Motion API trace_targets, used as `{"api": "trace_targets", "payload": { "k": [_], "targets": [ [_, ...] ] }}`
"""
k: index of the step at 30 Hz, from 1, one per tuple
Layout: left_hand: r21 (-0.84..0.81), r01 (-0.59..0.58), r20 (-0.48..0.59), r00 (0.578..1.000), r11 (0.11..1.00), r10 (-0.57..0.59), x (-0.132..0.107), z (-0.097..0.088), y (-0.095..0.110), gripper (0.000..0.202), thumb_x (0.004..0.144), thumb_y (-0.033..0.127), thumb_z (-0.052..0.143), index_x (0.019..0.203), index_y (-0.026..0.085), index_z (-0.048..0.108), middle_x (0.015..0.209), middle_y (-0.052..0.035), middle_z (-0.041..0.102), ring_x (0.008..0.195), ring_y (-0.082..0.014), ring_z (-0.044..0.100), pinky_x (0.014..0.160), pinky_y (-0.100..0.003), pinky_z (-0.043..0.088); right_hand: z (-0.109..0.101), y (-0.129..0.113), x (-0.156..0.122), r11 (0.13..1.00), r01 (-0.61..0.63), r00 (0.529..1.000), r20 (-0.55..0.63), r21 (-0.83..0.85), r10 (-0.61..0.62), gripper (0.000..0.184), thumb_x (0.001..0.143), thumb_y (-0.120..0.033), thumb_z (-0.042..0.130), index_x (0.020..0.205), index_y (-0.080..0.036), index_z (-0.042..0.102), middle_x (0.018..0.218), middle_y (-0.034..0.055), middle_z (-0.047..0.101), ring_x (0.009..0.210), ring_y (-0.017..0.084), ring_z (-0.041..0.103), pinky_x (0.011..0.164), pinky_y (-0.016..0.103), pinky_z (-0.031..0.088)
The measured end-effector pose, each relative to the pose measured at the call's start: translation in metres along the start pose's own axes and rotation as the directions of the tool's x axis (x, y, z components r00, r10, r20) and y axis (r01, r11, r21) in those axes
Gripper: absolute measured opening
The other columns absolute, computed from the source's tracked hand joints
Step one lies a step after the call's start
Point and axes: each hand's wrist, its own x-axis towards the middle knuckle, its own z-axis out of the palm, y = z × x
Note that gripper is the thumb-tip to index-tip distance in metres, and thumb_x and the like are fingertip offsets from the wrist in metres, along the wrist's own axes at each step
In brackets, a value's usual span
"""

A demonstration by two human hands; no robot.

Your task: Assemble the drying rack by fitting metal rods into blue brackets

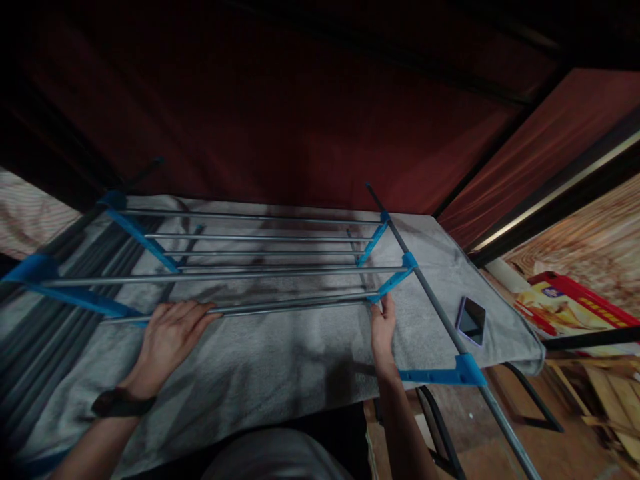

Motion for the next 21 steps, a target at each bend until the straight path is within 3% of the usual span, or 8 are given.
{"api": "trace_targets", "payload": {
  "k": [7,10,11,13,16,18,21],
  "targets": [
    [0.006,0.077,0.018,0.997,0.997,-0.077,0.002,-0.003,0.012,0.035,0.107,0.039,0.043,0.104,0.019,0.073,0.092,-0.0087,0.074,0.089,-0.0282,0.066,0.086,-0.043,0.041,-0.002,-0.011,-0.017,0.995,0.083,0.996,0.047,-0.060,-0.081,0.068,0.082,-0.040,0.059,0.147,-0.019,0.055,0.144,0.0131,0.061,0.135,0.026,0.055,0.120,0.049,0.037],
    [-0.010,0.096,0.080,0.992,0.995,-0.095,-0.002,-0.005,0.021,0.032,0.108,0.036,0.044,0.111,0.019,0.072,0.098,-0.0074,0.074,0.093,-0.0257,0.066,0.095,-0.044,0.041,0.000,-0.008,-0.039,0.938,0.202,0.972,-0.063,-0.283,-0.228,0.072,0.086,-0.039,0.061,0.153,-0.016,0.047,0.150,0.0184,0.051,0.133,0.030,0.052,0.115,0.053,0.042],
    [-0.013,0.106,0.093,0.990,0.994,-0.104,-0.003,-0.005,0.023,0.032,0.108,0.035,0.044,0.111,0.019,0.072,0.099,-0.0071,0.074,0.093,-0.0249,0.066,0.097,-0.044,0.041,0.003,-0.009,-0.046,0.894,0.284,0.948,-0.039,-0.346,-0.316,0.070,0.087,-0.038,0.061,0.152,-0.015,0.048,0.150,0.0194,0.050,0.135,0.032,0.050,0.113,0.054,0.043],
    [-0.017,0.139,0.115,0.984,0.990,-0.136,-0.004,-0.006,0.025,0.032,0.109,0.035,0.043,0.113,0.019,0.071,0.099,-0.0070,0.074,0.093,-0.0239,0.066,0.099,-0.044,0.041,0.013,-0.014,-0.056,0.771,0.493,0.864,0.121,-0.403,-0.489,0.059,0.091,-0.034,0.057,0.147,-0.015,0.053,0.145,0.0198,0.053,0.138,0.034,0.048,0.114,0.057,0.041],
    [-0.031,0.173,0.115,0.979,0.984,-0.168,-0.004,-0.007,0.027,0.032,0.108,0.035,0.044,0.114,0.020,0.072,0.098,-0.0077,0.072,0.094,-0.0245,0.065,0.100,-0.045,0.041,0.039,-0.034,-0.062,0.552,0.768,0.640,0.422,-0.324,-0.642,0.046,0.098,-0.027,0.049,0.142,-0.017,0.057,0.138,0.0185,0.059,0.137,0.033,0.050,0.115,0.058,0.040],
    [-0.055,0.181,0.107,0.979,0.982,-0.175,-0.003,-0.007,0.028,0.032,0.108,0.036,0.045,0.114,0.020,0.072,0.097,-0.0080,0.072,0.094,-0.0247,0.065,0.100,-0.045,0.041,0.058,-0.050,-0.061,0.420,0.871,0.487,0.564,-0.254,-0.667,0.045,0.100,-0.023,0.047,0.143,-0.019,0.056,0.136,0.0162,0.062,0.134,0.030,0.053,0.116,0.056,0.039],
    [-0.068,0.194,0.100,0.977,0.979,-0.186,-0.003,-0.006,0.027,0.032,0.108,0.037,0.045,0.114,0.020,0.071,0.098,-0.0081,0.072,0.096,-0.0243,0.064,0.101,-0.045,0.042,0.080,-0.067,-0.058,0.278,0.946,0.306,0.733,-0.166,-0.608,0.045,0.102,-0.019,0.042,0.146,-0.021,0.053,0.131,0.0110,0.067,0.128,0.026,0.058,0.122,0.057,0.029]
  ]
}}
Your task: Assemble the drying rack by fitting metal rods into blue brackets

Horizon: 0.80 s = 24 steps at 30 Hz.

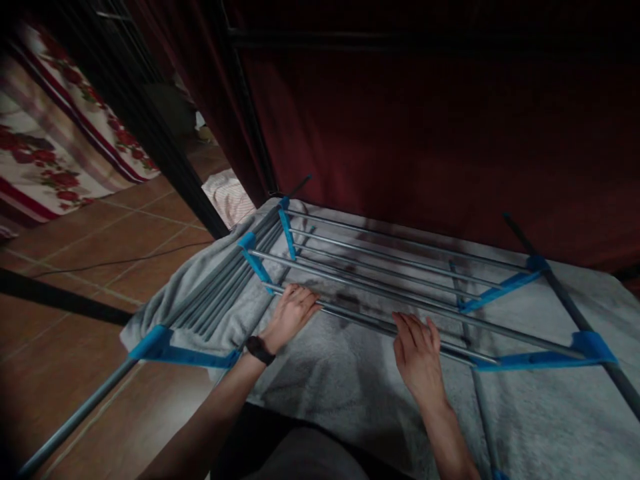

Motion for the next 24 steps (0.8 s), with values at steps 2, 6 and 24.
{"api": "trace_targets", "payload": {
  "k": [2,6,24],
  "targets": [
    [0.011,0.009,0.008,1.000,1.000,-0.009,0.001,0.001,0.000,0.032,0.108,0.037,0.045,0.113,0.020,0.071,0.098,-0.0080,0.072,0.095,-0.0238,0.065,0.101,-0.045,0.042,0.002,-0.001,0.009,0.996,0.089,0.991,0.100,0.003,-0.089,0.045,0.103,-0.018,0.042,0.146,-0.021,0.053,0.125,0.0086,0.070,0.122,0.024,0.061,0.123,0.055,0.028],
    [-0.024,0.020,-0.013,1.000,1.000,-0.021,-0.002,0.001,0.004,0.030,0.108,0.037,0.046,0.116,0.021,0.070,0.103,-0.0078,0.073,0.097,-0.0229,0.066,0.103,-0.046,0.042,0.007,0.003,0.012,0.988,0.153,0.975,0.166,-0.020,-0.147,0.042,0.103,-0.020,0.046,0.143,-0.021,0.057,0.113,0.0079,0.071,0.105,0.023,0.065,0.106,0.045,0.045],
    [-0.982,0.090,-0.131,0.321,0.168,-0.938,0.006,0.012,-0.084,0.062,0.095,0.073,0.049,0.079,0.017,0.072,0.070,-0.0066,0.069,0.065,-0.0182,0.065,0.067,-0.031,0.051,0.017,0.018,0.006,0.989,0.144,0.979,0.149,-0.044,-0.136,0.053,0.093,-0.005,0.042,0.139,-0.024,0.062,0.104,0.0079,0.069,0.090,0.023,0.063,0.086,0.040,0.052]
  ]
}}
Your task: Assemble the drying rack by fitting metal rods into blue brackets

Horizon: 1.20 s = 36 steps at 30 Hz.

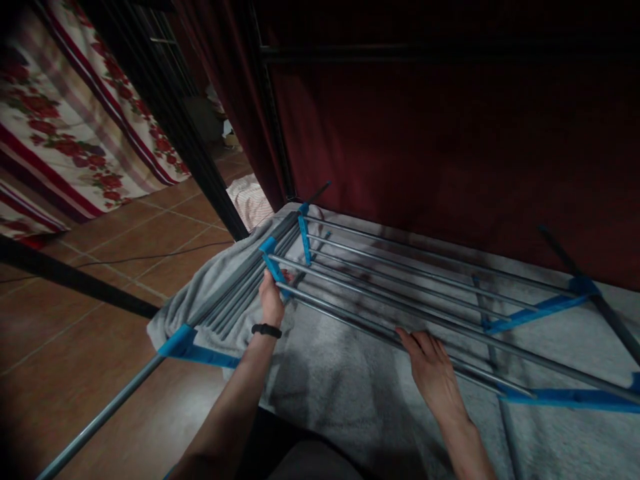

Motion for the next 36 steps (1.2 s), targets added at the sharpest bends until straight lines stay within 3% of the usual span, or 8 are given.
{"api": "trace_targets", "payload": {
  "k": [3,7,18,22,25,29,33,36],
  "targets": [
    [-0.009,0.056,-0.005,0.998,0.998,-0.056,0.006,0.008,-0.001,0.069,0.090,0.080,0.050,0.067,0.018,0.066,0.057,-0.0034,0.060,0.050,-0.0142,0.053,0.052,-0.028,0.042,0.001,0.003,-0.001,1.000,-0.002,1.000,-0.006,0.003,0.002,0.054,0.092,-0.006,0.043,0.140,-0.025,0.061,0.106,0.0082,0.069,0.091,0.024,0.063,0.087,0.040,0.052],
    [-0.015,0.072,-0.061,0.996,0.997,-0.072,0.012,0.011,-0.005,0.071,0.088,0.084,0.049,0.059,0.020,0.057,0.052,-0.0004,0.053,0.045,-0.0112,0.044,0.046,-0.026,0.035,0.001,0.004,-0.001,1.000,0.001,1.000,0.003,-0.007,-0.001,0.052,0.094,-0.008,0.043,0.140,-0.025,0.060,0.108,0.0086,0.068,0.095,0.024,0.063,0.089,0.041,0.052],
    [-0.101,-0.003,-0.182,0.983,0.995,-0.015,0.014,0.026,-0.008,0.065,0.090,0.082,0.044,0.064,0.023,0.047,0.052,0.0034,0.048,0.047,-0.0110,0.048,0.051,-0.025,0.042,-0.006,-0.001,0.001,1.000,-0.022,1.000,0.008,-0.018,0.022,0.050,0.096,-0.007,0.041,0.139,-0.023,0.061,0.106,0.0087,0.069,0.091,0.024,0.063,0.088,0.040,0.051],
    [-0.057,-0.021,-0.205,0.979,0.998,0.009,0.014,0.029,-0.006,0.065,0.090,0.082,0.041,0.063,0.024,0.046,0.053,0.0027,0.048,0.050,-0.0121,0.049,0.055,-0.027,0.045,-0.010,-0.010,0.012,1.000,-0.013,1.000,0.004,0.021,0.013,0.041,0.102,-0.019,0.045,0.140,-0.021,0.060,0.112,0.0097,0.070,0.100,0.025,0.065,0.093,0.042,0.050],
    [-0.023,-0.024,-0.206,0.978,0.999,0.019,0.014,0.029,-0.005,0.065,0.090,0.082,0.040,0.064,0.024,0.047,0.054,0.0023,0.048,0.050,-0.0126,0.049,0.056,-0.029,0.045,-0.010,-0.035,0.035,0.997,-0.012,1.000,0.000,0.071,0.012,0.043,0.105,-0.031,0.047,0.147,-0.021,0.054,0.125,0.0115,0.069,0.113,0.027,0.064,0.101,0.045,0.048],
    [-0.006,-0.026,-0.182,0.983,1.000,0.025,0.012,0.028,-0.004,0.065,0.089,0.084,0.041,0.064,0.024,0.047,0.053,0.0030,0.047,0.050,-0.0128,0.049,0.055,-0.029,0.043,-0.007,-0.094,0.093,0.988,0.006,0.998,0.065,0.151,-0.016,0.045,0.106,-0.028,0.042,0.149,-0.025,0.052,0.135,0.0118,0.067,0.114,0.026,0.065,0.105,0.045,0.048],
    [0.040,-0.030,-0.148,0.988,0.999,0.035,0.010,0.026,-0.002,0.064,0.096,0.076,0.036,0.064,0.023,0.047,0.052,0.0031,0.048,0.049,-0.0120,0.048,0.054,-0.029,0.042,-0.002,-0.150,0.159,0.977,0.077,0.976,0.187,0.199,-0.115,0.044,0.106,-0.025,0.039,0.149,-0.023,0.051,0.128,0.0120,0.069,0.104,0.024,0.069,0.093,0.039,0.053],
    [0.081,-0.024,-0.110,0.993,0.996,0.033,0.008,0.024,0.001,0.064,0.105,0.060,0.021,0.062,0.020,0.048,0.052,0.0031,0.050,0.050,-0.0092,0.050,0.059,-0.030,0.042,0.000,-0.171,0.193,0.972,0.125,0.938,0.294,0.200,-0.181,0.048,0.108,-0.024,0.031,0.153,-0.022,0.047,0.124,0.0113,0.070,0.101,0.023,0.070,0.084,0.035,0.055]
  ]
}}
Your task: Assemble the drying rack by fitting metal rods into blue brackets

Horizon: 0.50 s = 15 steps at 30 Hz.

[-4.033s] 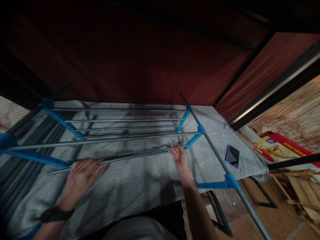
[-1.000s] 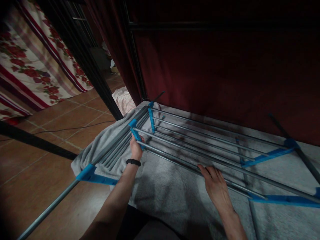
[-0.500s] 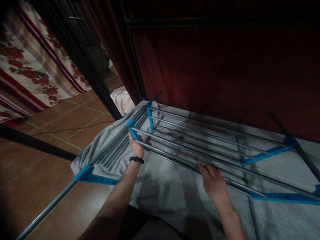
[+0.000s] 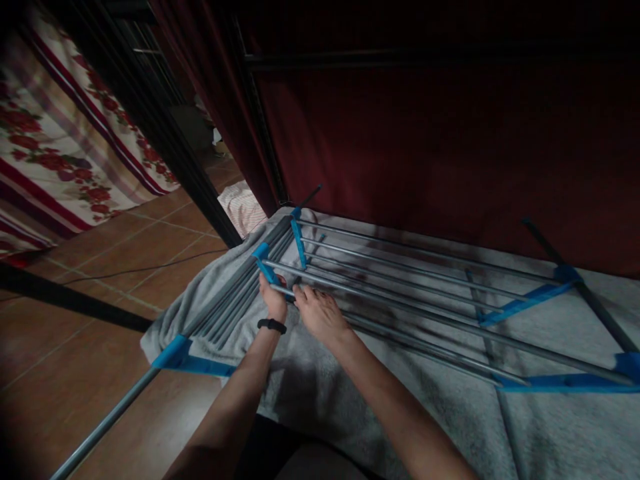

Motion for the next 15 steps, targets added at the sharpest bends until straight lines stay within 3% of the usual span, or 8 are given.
{"api": "trace_targets", "payload": {
  "k": [3,8,15],
  "targets": [
    [0.013,0.013,0.032,0.999,1.000,-0.014,-0.001,-0.002,0.003,0.066,0.106,0.052,0.015,0.061,0.018,0.050,0.053,0.0018,0.052,0.052,-0.0086,0.053,0.062,-0.032,0.042,-0.004,-0.001,0.016,1.000,0.013,0.994,0.108,-0.014,-0.011,0.053,0.108,-0.024,0.026,0.160,-0.028,0.037,0.127,0.0102,0.070,0.094,0.022,0.073,0.079,0.035,0.055],
    [-0.005,0.019,0.007,1.000,1.000,-0.019,-0.002,-0.002,0.006,0.055,0.104,0.051,0.036,0.062,0.020,0.052,0.056,-0.0004,0.055,0.055,-0.0135,0.055,0.060,-0.030,0.046,-0.014,0.004,0.019,0.999,0.020,0.974,0.225,0.038,-0.028,0.059,0.109,-0.029,0.022,0.167,-0.039,0.017,0.128,0.0091,0.072,0.100,0.025,0.074,0.083,0.036,0.055],
    [-0.098,0.095,-0.048,0.994,0.991,-0.100,-0.001,0.001,0.007,0.051,0.099,0.051,0.047,0.059,0.021,0.054,0.055,-0.0004,0.051,0.053,-0.0137,0.051,0.056,-0.027,0.044,-0.019,0.005,0.018,0.995,-0.013,0.968,0.250,0.100,-0.013,0.058,0.109,-0.036,0.022,0.167,-0.041,0.019,0.128,0.0077,0.073,0.108,0.026,0.073,0.089,0.036,0.053]
  ]
}}
